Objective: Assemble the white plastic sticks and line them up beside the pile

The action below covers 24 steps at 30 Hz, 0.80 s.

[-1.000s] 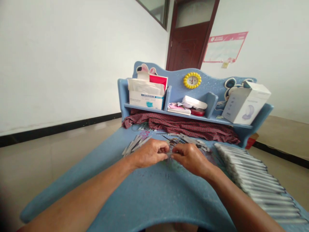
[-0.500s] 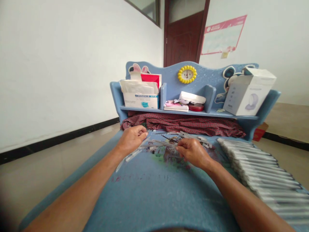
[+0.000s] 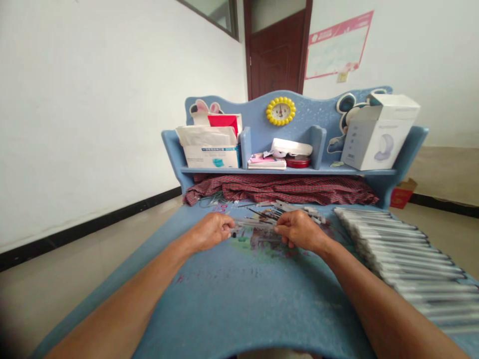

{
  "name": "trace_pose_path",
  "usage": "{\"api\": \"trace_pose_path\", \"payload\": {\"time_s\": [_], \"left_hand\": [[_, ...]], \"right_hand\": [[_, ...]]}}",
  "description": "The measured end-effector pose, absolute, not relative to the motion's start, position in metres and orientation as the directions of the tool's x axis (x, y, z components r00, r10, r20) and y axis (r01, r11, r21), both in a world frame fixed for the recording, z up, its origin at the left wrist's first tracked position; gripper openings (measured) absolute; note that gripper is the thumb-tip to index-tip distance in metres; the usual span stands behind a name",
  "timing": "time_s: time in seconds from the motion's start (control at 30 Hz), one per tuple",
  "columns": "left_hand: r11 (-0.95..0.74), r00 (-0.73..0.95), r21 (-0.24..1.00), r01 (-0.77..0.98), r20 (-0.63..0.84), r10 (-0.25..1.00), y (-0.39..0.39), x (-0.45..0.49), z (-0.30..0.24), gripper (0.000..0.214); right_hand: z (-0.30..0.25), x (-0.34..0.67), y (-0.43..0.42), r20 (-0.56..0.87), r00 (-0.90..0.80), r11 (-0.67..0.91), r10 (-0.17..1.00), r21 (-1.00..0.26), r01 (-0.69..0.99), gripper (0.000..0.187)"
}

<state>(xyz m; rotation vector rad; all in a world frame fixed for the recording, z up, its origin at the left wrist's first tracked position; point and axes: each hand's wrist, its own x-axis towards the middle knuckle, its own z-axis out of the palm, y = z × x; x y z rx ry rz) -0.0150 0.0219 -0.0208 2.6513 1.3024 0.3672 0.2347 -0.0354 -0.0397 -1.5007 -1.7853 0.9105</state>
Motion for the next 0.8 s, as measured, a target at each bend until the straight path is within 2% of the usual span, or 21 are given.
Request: {"api": "trace_pose_path", "payload": {"time_s": [0.47, 0.8], "left_hand": [[-0.575, 0.558, 0.067, 0.815, 0.174, 0.811, 0.0223, -0.0121, -0.0302, 0.012], [-0.576, 0.561, 0.059, 0.816, 0.165, 0.811, 0.0227, -0.0102, -0.031, 0.013]], "right_hand": [[-0.0454, 0.2338, -0.0349, 0.019, -0.131, 0.094, 0.991, -0.8, 0.593, 0.014], [-0.0438, 0.2277, -0.0361, 0.048, -0.118, 0.115, 0.992, -0.736, 0.668, 0.014]]}}
